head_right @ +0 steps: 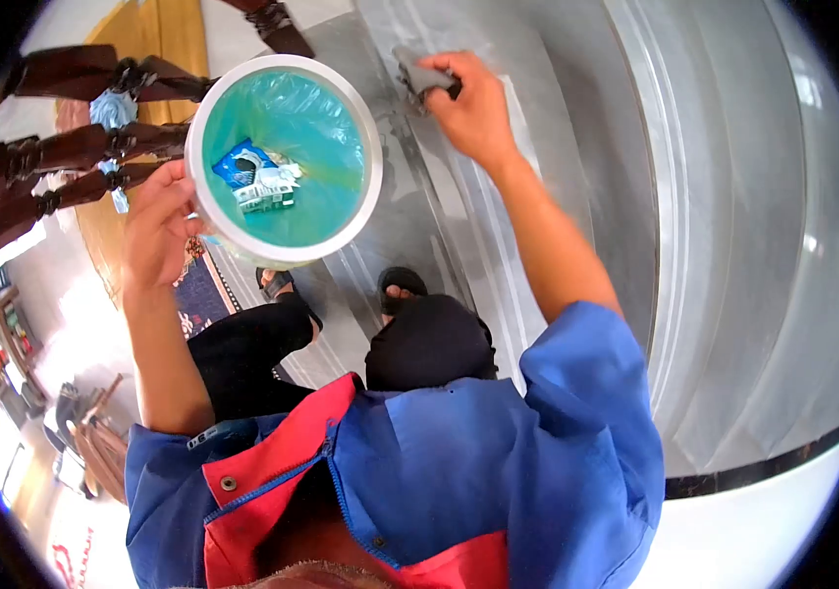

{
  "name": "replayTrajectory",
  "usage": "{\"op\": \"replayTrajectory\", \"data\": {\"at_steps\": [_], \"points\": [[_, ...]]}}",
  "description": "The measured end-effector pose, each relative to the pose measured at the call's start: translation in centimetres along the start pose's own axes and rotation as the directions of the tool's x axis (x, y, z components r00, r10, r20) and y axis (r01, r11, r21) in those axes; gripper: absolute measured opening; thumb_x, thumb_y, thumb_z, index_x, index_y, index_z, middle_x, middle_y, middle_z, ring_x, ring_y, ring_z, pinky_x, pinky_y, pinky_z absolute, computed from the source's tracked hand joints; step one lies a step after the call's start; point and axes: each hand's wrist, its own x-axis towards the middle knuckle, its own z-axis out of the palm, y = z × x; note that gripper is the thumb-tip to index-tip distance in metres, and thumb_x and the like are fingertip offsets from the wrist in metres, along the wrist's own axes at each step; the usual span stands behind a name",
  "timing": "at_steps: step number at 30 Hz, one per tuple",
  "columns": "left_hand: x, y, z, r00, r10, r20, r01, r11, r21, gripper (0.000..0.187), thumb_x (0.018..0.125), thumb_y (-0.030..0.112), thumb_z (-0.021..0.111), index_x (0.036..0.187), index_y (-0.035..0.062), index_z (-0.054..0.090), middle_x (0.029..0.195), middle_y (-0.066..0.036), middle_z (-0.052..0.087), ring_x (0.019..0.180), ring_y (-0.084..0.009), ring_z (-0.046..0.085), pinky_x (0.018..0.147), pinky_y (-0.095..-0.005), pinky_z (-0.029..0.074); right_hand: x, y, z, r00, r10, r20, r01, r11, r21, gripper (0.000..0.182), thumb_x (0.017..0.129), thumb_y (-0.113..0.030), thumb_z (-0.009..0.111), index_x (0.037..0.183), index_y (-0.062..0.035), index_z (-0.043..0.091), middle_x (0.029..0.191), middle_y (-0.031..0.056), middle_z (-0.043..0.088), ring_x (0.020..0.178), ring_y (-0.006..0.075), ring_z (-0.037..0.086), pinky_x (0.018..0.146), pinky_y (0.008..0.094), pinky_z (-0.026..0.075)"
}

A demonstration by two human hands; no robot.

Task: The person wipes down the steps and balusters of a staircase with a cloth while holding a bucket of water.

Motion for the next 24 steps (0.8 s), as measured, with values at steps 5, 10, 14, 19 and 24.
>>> {"op": "replayTrajectory", "data": {"at_steps": [5, 10, 14, 19, 24], "points": [[-2.5, -0.5, -4.7, 0.999, -0.003, -0.053, 0.001, 0.999, -0.034, 0.029, 0.098, 0.015, 0.057, 0.123, -0.0014, 0.056, 0.101, -0.005, 0.067, 0.083, -0.0113, 0.065, 0.069, -0.0257, 0.054, 1.2, -1.1, 8.8, 0.999, -0.03, 0.045, 0.035, 0.994, -0.104, 0.031, 0.079, -0.001, 0.063, 0.109, -0.0044, 0.07, 0.102, 0.0162, 0.067, 0.089, 0.0336, 0.066, 0.08, 0.0408, 0.054], [-3.3, -2.5, -7.1, 0.98, -0.036, -0.196, 0.028, 0.999, -0.043, 0.024, 0.095, 0.009, 0.061, 0.117, -0.0007, 0.062, 0.097, -0.006, 0.067, 0.08, -0.0127, 0.065, 0.067, -0.0278, 0.055, 6.8, 3.7, 15.8, 0.992, -0.1, 0.082, 0.126, 0.879, -0.459, 0.03, 0.082, 0.0, 0.062, 0.111, -0.0033, 0.068, 0.106, 0.0243, 0.063, 0.096, 0.0445, 0.064, 0.084, 0.0502, 0.055], [-3.5, -4.6, -8.1, 0.966, -0.044, -0.253, 0.043, 0.999, -0.012, 0.024, 0.092, 0.009, 0.065, 0.114, 0.0001, 0.064, 0.095, -0.006, 0.067, 0.079, -0.012, 0.063, 0.067, -0.0266, 0.053, 14.4, 8.2, 19.1, 0.981, -0.168, 0.094, 0.19, 0.779, -0.598, 0.024, 0.087, -0.007, 0.06, 0.11, -0.0026, 0.062, 0.113, 0.0251, 0.058, 0.098, 0.0459, 0.064, 0.086, 0.0504, 0.055], [-3.7, -6.2, -8.3, 0.944, -0.04, -0.328, 0.08, 0.991, 0.11, 0.024, 0.09, 0.013, 0.067, 0.11, -0.0007, 0.064, 0.089, -0.004, 0.064, 0.075, -0.0098, 0.06, 0.063, -0.0237, 0.049, 18.8, 10.8, 20.4, 0.949, -0.068, 0.308, 0.273, 0.665, -0.695, 0.022, 0.094, -0.015, 0.057, 0.113, -0.0054, 0.061, 0.121, 0.0183, 0.056, 0.113, 0.0389, 0.059, 0.093, 0.047, 0.055], [-3.5, -5.9, -8.9, 0.931, -0.053, -0.362, 0.137, 0.967, 0.212, 0.022, 0.091, 0.013, 0.065, 0.109, 0.0006, 0.065, 0.087, -0.002, 0.062, 0.074, -0.0077, 0.058, 0.062, -0.0222, 0.048, 18.6, 15.8, 21.8, 0.871, -0.028, 0.49, 0.45, 0.444, -0.774, 0.028, 0.096, -0.017, 0.053, 0.116, -0.0004, 0.063, 0.123, 0.0194, 0.057, 0.118, 0.0359, 0.058, 0.094, 0.0472, 0.055]]}}
